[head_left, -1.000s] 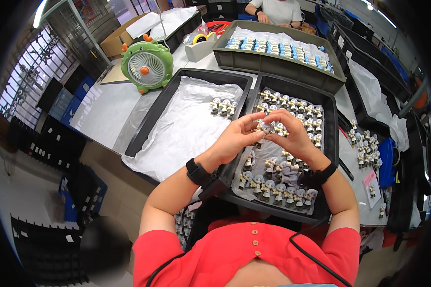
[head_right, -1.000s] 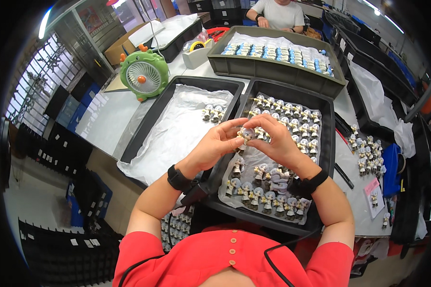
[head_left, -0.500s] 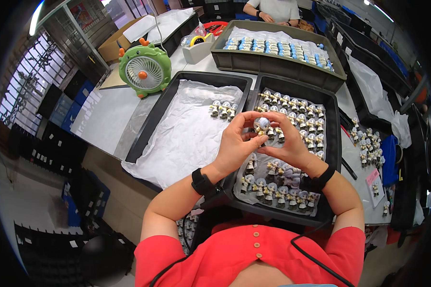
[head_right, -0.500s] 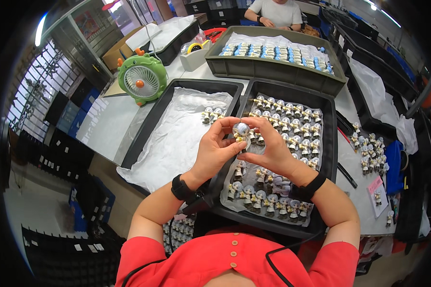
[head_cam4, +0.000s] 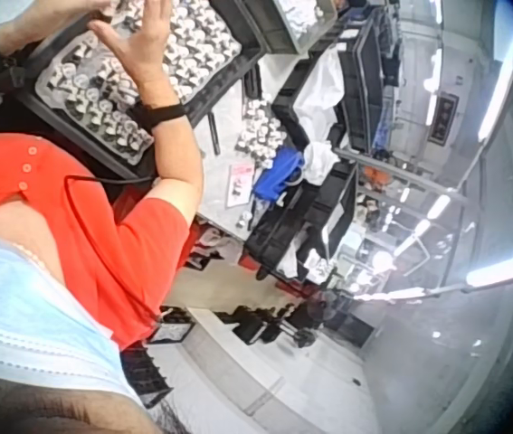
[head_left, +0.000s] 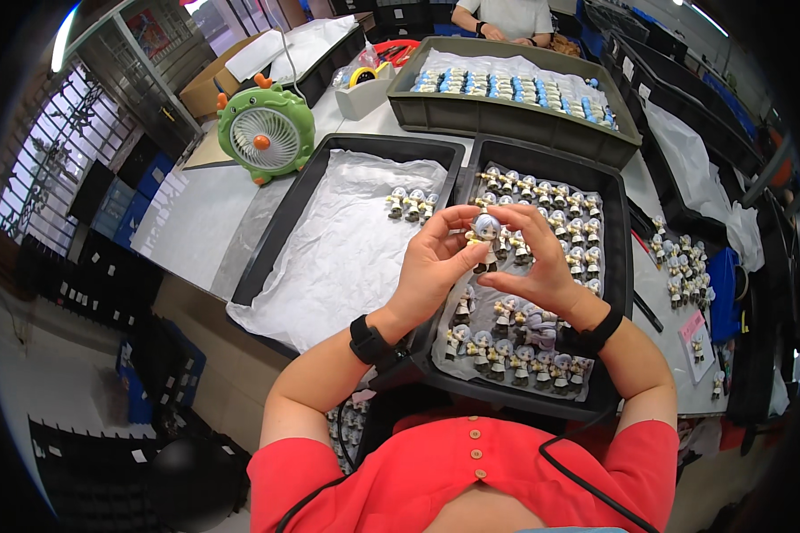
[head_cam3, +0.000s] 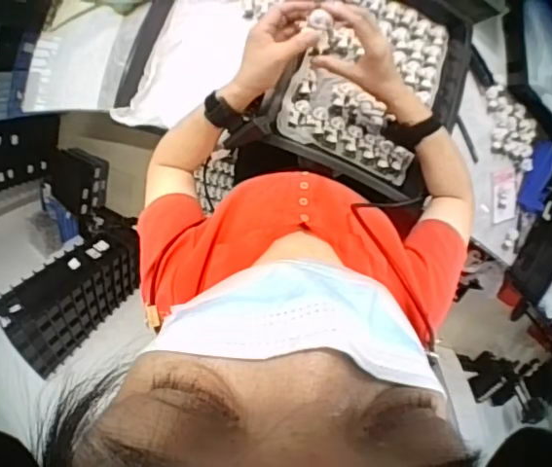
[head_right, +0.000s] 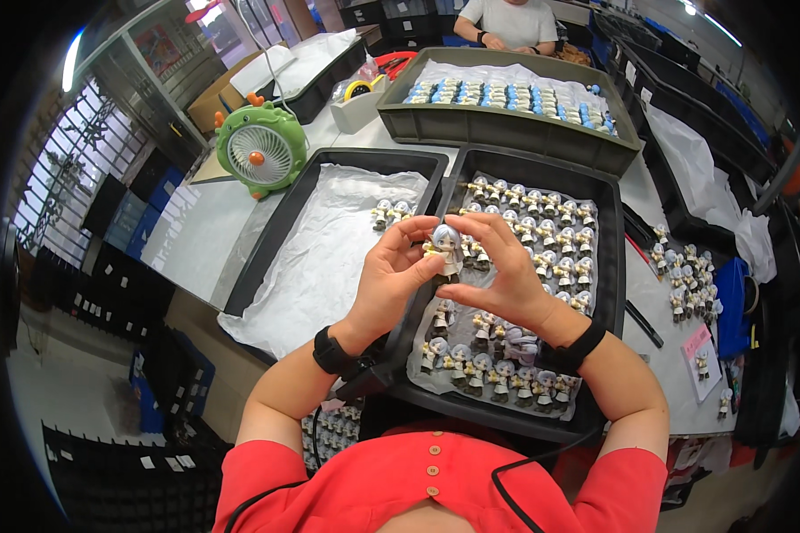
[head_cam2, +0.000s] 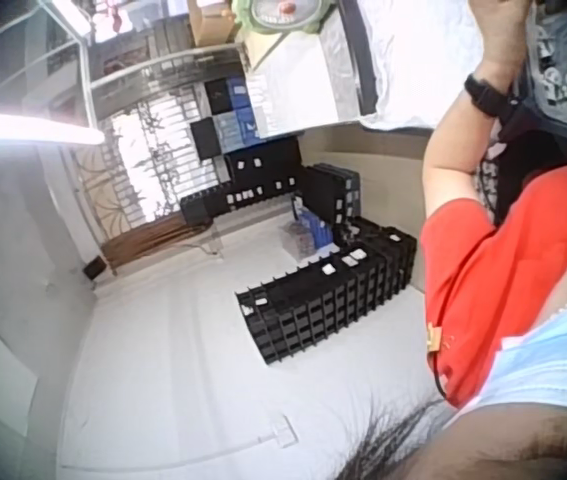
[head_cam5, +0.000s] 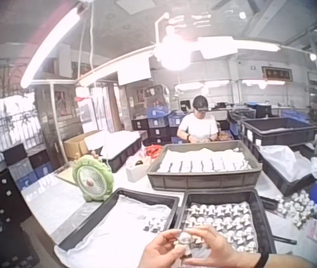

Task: The person assembles small, white, snowman-like decorative figures by hand. They pick up individual components from a tray, attach them together, and place the completed figures into a black tray lined with white tissue paper. The process is repeated for multiple units throughout the clip.

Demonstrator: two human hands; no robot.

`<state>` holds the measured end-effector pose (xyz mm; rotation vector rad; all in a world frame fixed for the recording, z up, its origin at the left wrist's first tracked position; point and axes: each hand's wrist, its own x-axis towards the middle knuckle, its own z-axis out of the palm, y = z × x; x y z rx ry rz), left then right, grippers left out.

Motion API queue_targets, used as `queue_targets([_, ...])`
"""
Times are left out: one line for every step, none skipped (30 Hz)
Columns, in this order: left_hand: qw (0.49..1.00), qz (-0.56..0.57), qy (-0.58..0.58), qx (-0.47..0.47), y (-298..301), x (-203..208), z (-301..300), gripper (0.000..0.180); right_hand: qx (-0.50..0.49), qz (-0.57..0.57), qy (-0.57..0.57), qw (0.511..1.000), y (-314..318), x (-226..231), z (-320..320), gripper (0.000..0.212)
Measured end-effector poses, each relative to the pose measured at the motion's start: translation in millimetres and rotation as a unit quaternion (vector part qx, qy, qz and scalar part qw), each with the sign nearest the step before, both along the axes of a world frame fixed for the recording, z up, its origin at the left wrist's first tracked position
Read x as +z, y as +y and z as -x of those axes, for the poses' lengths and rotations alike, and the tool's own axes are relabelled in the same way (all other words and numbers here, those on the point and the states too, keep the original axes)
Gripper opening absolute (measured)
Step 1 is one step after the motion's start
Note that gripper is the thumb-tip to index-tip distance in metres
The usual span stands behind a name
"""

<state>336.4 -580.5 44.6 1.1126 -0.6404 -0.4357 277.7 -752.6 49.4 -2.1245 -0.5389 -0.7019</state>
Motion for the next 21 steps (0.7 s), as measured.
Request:
queue_targets([1.0, 0.008, 0.025, -0.006, 1, -1, 0, 0.041, 0.001, 0.0, 0.001, 1.0, 0, 2, 1, 0.075])
queue_targets([0.999, 0.016, 0.049, -0.011, 2, -1, -1, 0.039, 0.003, 0.001, -0.008, 1.0, 1, 4, 1, 0.075])
queue_targets([0.997, 0.022, 0.074, -0.022, 2, -1, -1, 0.037, 0.002, 0.002, -0.015, 1.0, 1, 5, 1, 0.076])
queue_targets([0.994, 0.028, 0.098, -0.032, 2, -1, -2, 0.036, 0.001, 0.004, -0.023, 1.0, 1, 6, 1, 0.077])
queue_targets([0.991, 0.034, 0.121, -0.042, 2, -1, -2, 0.034, 0.0, 0.005, -0.024, 1.0, 1, 5, 1, 0.077])
queue_targets([0.988, 0.046, 0.133, -0.057, 2, -2, -3, 0.033, -0.001, 0.006, -0.026, 1.0, 0, 4, 0, 0.077])
queue_targets([0.985, 0.059, 0.144, -0.071, 2, -3, -3, 0.032, -0.001, 0.007, -0.028, 1.0, 0, 2, -1, 0.077])
queue_targets([0.982, 0.071, 0.155, -0.085, 2, -4, -3, 0.03, -0.002, 0.007, -0.033, 0.999, 0, 1, -1, 0.078])
queue_targets([0.985, 0.051, 0.151, -0.065, 1, -3, -2, 0.031, -0.004, 0.008, -0.038, 0.999, 0, 1, 0, 0.078])
queue_targets([0.988, 0.03, 0.148, -0.045, 0, -2, -1, 0.033, -0.006, 0.009, -0.043, 0.999, 0, 0, 0, 0.078])
queue_targets([0.989, 0.009, 0.144, -0.025, 0, -2, 0, 0.034, -0.009, 0.004, -0.045, 0.999, 0, -2, 0, 0.078])
queue_targets([0.993, 0.003, 0.115, -0.025, 0, -3, 0, 0.035, -0.009, -0.001, -0.047, 0.999, 1, -2, 0, 0.078])
queue_targets([0.996, -0.003, 0.086, -0.025, 0, -4, 0, 0.037, -0.011, -0.006, -0.05, 0.999, 2, -3, 0, 0.078])
queue_targets([0.998, -0.009, 0.057, -0.025, 0, -5, 0, 0.039, -0.014, 0.005, -0.062, 0.998, 2, -3, 0, 0.078])
queue_targets([0.998, -0.007, 0.047, -0.03, 0, -4, 1, 0.041, -0.018, 0.015, -0.075, 0.997, 2, -4, -1, 0.078])
queue_targets([0.999, -0.004, 0.036, -0.036, -1, -2, 4, 0.043, -0.022, 0.026, -0.087, 0.996, 2, -5, -2, 0.078])
queue_targets([0.999, -0.002, 0.026, -0.041, -1, 1, 6, 0.045, -0.015, 0.037, -0.1, 0.994, 2, -5, -2, 0.078])
queue_targets([0.999, -0.002, 0.027, -0.046, -2, 3, 7, 0.046, -0.008, 0.049, -0.114, 0.992, 3, -4, -2, 0.078])
queue_targets([0.998, -0.002, 0.029, -0.05, -2, 4, 8, 0.047, -0.002, 0.06, -0.127, 0.99, 3, -4, -3, 0.078])
queue_targets([0.998, -0.001, 0.031, -0.054, -2, 5, 9, 0.048, 0.0, 0.059, -0.125, 0.99, 3, -6, -3, 0.079])
queue_targets([0.997, 0.002, 0.037, -0.06, -2, 5, 9, 0.049, 0.001, 0.057, -0.123, 0.991, 3, -8, -3, 0.079])
